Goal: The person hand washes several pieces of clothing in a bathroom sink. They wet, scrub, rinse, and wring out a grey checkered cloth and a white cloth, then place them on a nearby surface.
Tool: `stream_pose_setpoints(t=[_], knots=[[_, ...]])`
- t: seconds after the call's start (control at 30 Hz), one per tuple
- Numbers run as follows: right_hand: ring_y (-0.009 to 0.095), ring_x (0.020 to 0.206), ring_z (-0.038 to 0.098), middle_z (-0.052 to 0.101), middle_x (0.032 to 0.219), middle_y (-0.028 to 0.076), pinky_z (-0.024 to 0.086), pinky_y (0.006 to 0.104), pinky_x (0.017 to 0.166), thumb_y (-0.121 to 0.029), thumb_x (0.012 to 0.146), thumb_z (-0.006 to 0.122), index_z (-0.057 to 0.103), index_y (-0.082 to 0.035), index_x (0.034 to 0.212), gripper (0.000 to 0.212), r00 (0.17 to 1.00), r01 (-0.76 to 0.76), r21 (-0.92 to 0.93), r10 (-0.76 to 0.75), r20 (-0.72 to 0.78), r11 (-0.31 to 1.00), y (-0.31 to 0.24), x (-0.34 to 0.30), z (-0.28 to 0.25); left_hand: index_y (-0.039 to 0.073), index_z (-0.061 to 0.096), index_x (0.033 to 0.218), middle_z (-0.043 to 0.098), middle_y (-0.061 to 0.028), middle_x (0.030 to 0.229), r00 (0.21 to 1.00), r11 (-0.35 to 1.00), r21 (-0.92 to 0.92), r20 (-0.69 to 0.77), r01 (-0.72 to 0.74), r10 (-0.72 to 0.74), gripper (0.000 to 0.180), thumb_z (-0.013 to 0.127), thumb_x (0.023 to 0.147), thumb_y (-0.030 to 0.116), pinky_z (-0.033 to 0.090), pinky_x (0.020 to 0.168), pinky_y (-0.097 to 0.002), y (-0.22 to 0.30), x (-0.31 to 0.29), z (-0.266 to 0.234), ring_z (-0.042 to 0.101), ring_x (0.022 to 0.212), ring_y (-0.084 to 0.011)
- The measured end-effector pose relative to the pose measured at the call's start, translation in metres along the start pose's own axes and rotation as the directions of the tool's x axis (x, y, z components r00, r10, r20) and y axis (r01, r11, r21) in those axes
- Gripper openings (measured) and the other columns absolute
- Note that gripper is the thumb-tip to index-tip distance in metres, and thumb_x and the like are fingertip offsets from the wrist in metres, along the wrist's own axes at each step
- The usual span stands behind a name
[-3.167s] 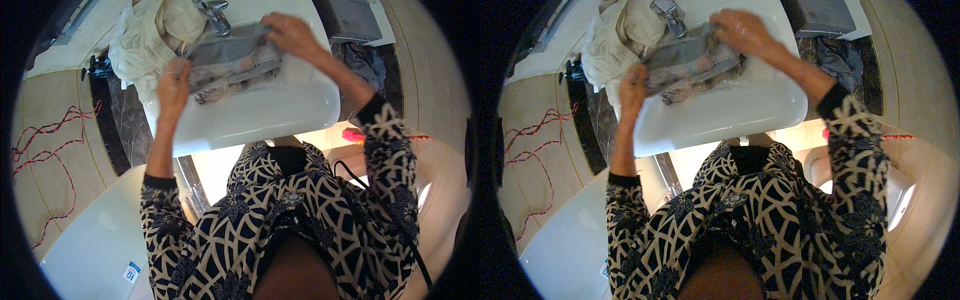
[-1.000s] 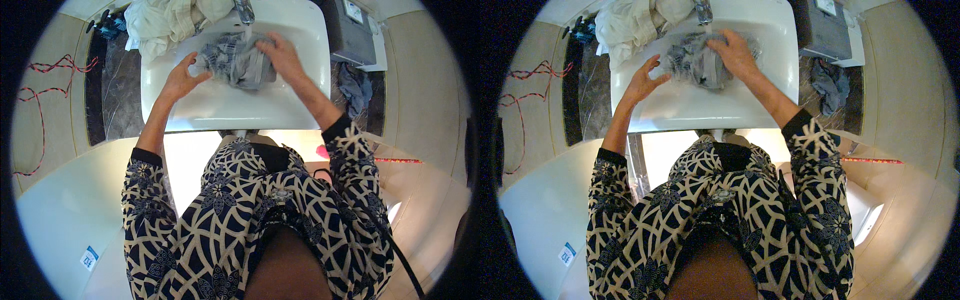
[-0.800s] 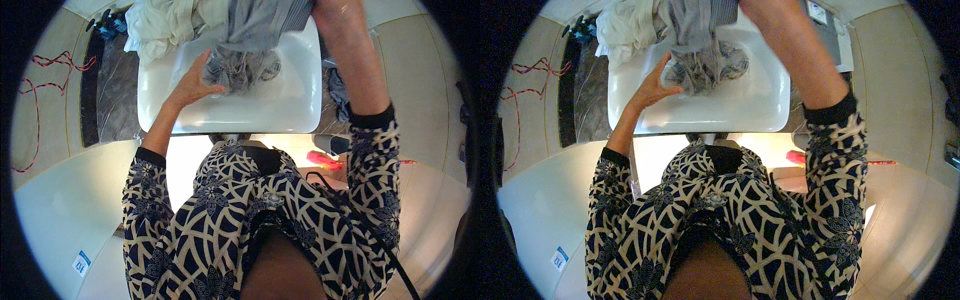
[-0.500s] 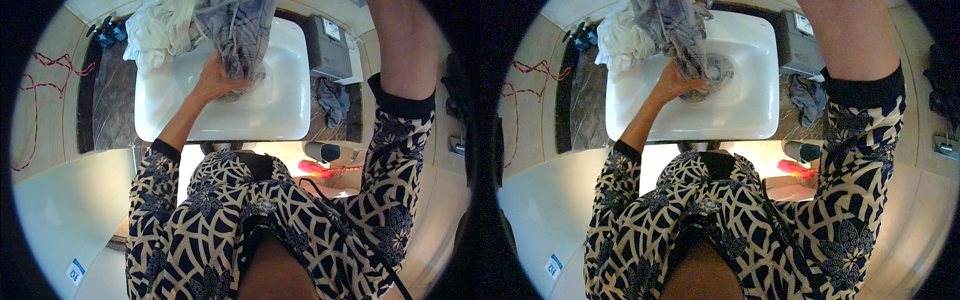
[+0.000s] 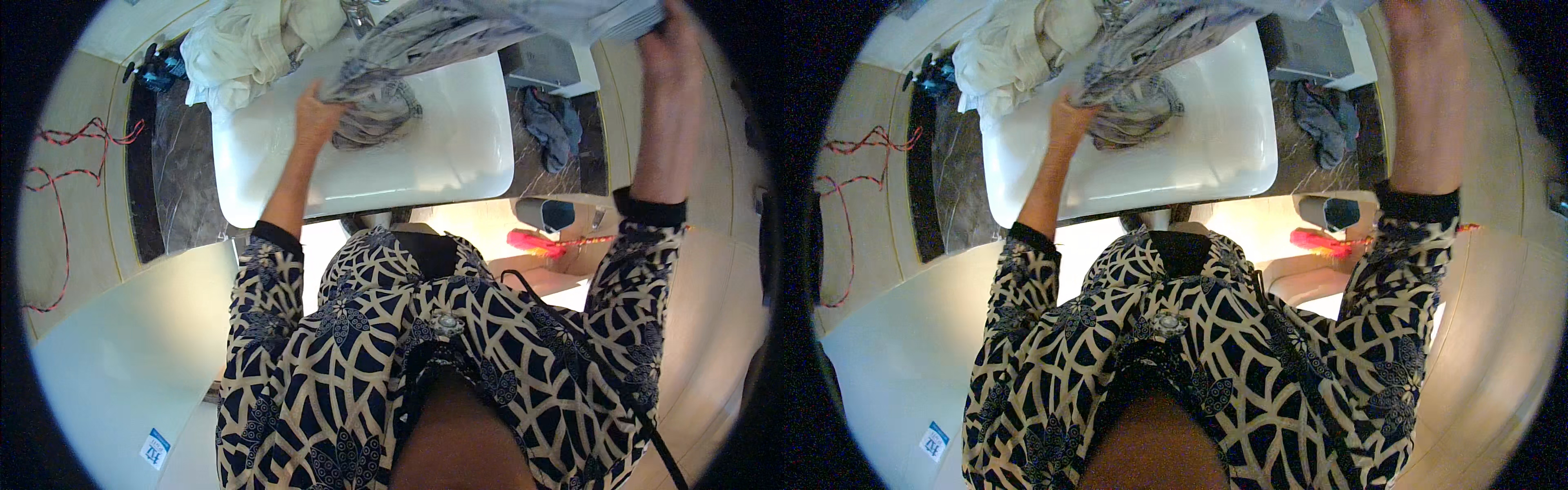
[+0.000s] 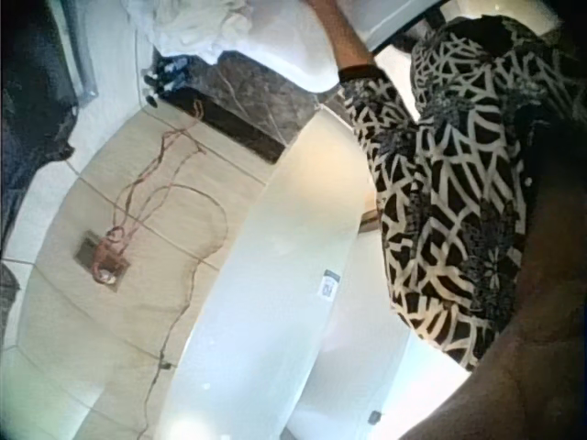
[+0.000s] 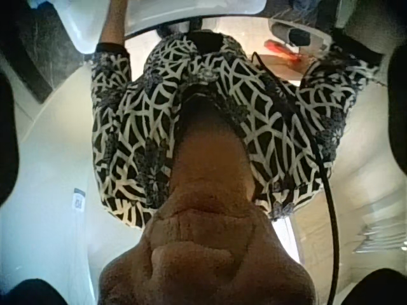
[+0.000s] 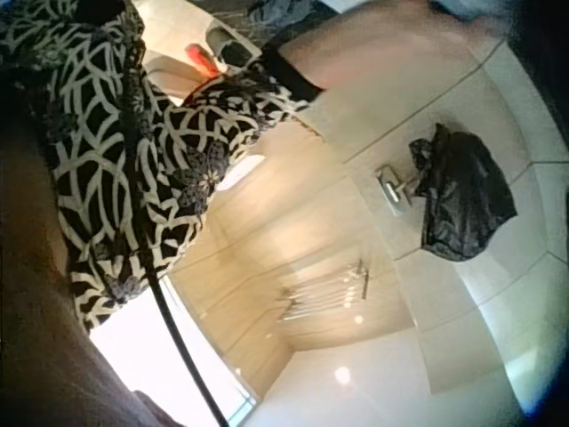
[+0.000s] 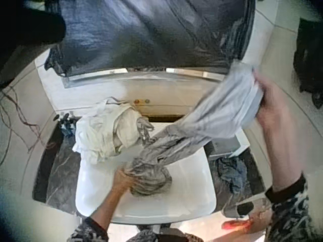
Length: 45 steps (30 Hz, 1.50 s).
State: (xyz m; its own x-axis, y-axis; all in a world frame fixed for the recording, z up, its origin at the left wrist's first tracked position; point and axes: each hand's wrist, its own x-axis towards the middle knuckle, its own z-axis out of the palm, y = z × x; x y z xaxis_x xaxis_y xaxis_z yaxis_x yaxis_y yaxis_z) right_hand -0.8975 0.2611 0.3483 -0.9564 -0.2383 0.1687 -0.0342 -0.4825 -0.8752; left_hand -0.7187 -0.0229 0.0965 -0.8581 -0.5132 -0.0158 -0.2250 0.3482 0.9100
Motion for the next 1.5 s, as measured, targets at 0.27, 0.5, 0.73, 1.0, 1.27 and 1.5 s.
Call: stream_pose_setpoints(t=[0.27,0.5,0.73,1.0,1.27,1.5], knots=[[0.018,0.081,0.051,0.053,0.086,0.004,0.043,0.0335,0.072,-0.018,0.069,0.063,0.051,-0.007,0.087,0.025,0.889,-0.400,-0.115,0.354,-0.291,0.909,0.195,-0.082,-0.084,-0.002,0.046,0.104,0.055,-0.0131,0.093,0.995,0.694,-0.714,-0.085,-0.098,0.052,0.037,0.046,0.068,-0.008,0.046,0.071,-0.0310,0.026,0.033,-0.071,0.056,0.081,-0.0227],[0.025,0.101,0.046,0.049,0.108,0.014,0.037,0.0426,0.080,-0.042,0.072,0.055,0.039,-0.005,0.116,0.060,0.777,-0.607,-0.416,0.617,-0.129,0.677,0.254,-0.116,-0.029,-0.002,0.049,0.098,0.057,-0.0113,0.087,0.963,0.671,-0.716,-0.004,-0.192,0.271,0.025,0.049,0.073,0.000,0.047,0.070,-0.0306,0.096,0.050,-0.102,0.056,0.080,-0.0206],[0.031,0.108,0.040,0.039,0.117,0.024,0.029,0.0517,0.088,-0.064,0.071,0.041,0.023,0.002,0.124,0.086,0.258,-0.927,0.355,0.895,0.364,0.123,0.276,-0.172,0.063,0.000,0.049,0.091,0.055,-0.0132,0.091,0.927,0.863,-0.452,0.172,-0.225,0.332,0.019,0.049,0.078,0.015,0.047,0.070,-0.0317,0.110,0.015,-0.098,0.056,0.080,-0.0216],[0.026,0.099,0.047,0.051,0.105,0.011,0.035,0.0403,0.088,-0.064,0.075,0.031,0.043,-0.006,0.111,0.069,0.549,-0.741,0.637,0.737,0.394,0.212,0.296,-0.187,0.066,0.000,0.050,0.079,0.054,-0.0162,0.086,0.703,0.768,-0.625,0.610,0.144,0.365,0.036,0.072,0.054,0.014,0.043,0.071,-0.0324,0.109,-0.076,-0.060,0.055,0.078,-0.0219],[0.022,0.083,0.055,0.056,0.093,0.012,0.044,0.0362,0.078,-0.035,0.077,0.051,0.051,-0.007,0.098,0.035,0.469,-0.752,0.625,0.836,0.284,0.210,0.300,-0.185,0.049,0.001,0.050,0.085,0.054,-0.0177,0.083,0.802,0.643,-0.695,0.561,0.321,0.206,0.036,0.067,0.059,0.020,0.044,0.070,-0.0344,0.073,-0.085,-0.069,0.054,0.078,-0.0245],[0.026,0.098,0.049,0.052,0.104,0.012,0.037,0.0387,0.088,-0.017,0.069,0.060,0.048,-0.003,0.102,0.038,0.415,-0.695,0.716,0.850,0.324,0.066,0.282,-0.167,0.056,0.004,0.050,0.103,0.053,-0.0107,0.104,0.823,0.362,-0.808,0.242,0.465,-0.515,0.035,0.042,0.080,0.029,0.040,0.084,-0.0382,-0.026,0.009,-0.057,0.049,0.095,-0.0254]])
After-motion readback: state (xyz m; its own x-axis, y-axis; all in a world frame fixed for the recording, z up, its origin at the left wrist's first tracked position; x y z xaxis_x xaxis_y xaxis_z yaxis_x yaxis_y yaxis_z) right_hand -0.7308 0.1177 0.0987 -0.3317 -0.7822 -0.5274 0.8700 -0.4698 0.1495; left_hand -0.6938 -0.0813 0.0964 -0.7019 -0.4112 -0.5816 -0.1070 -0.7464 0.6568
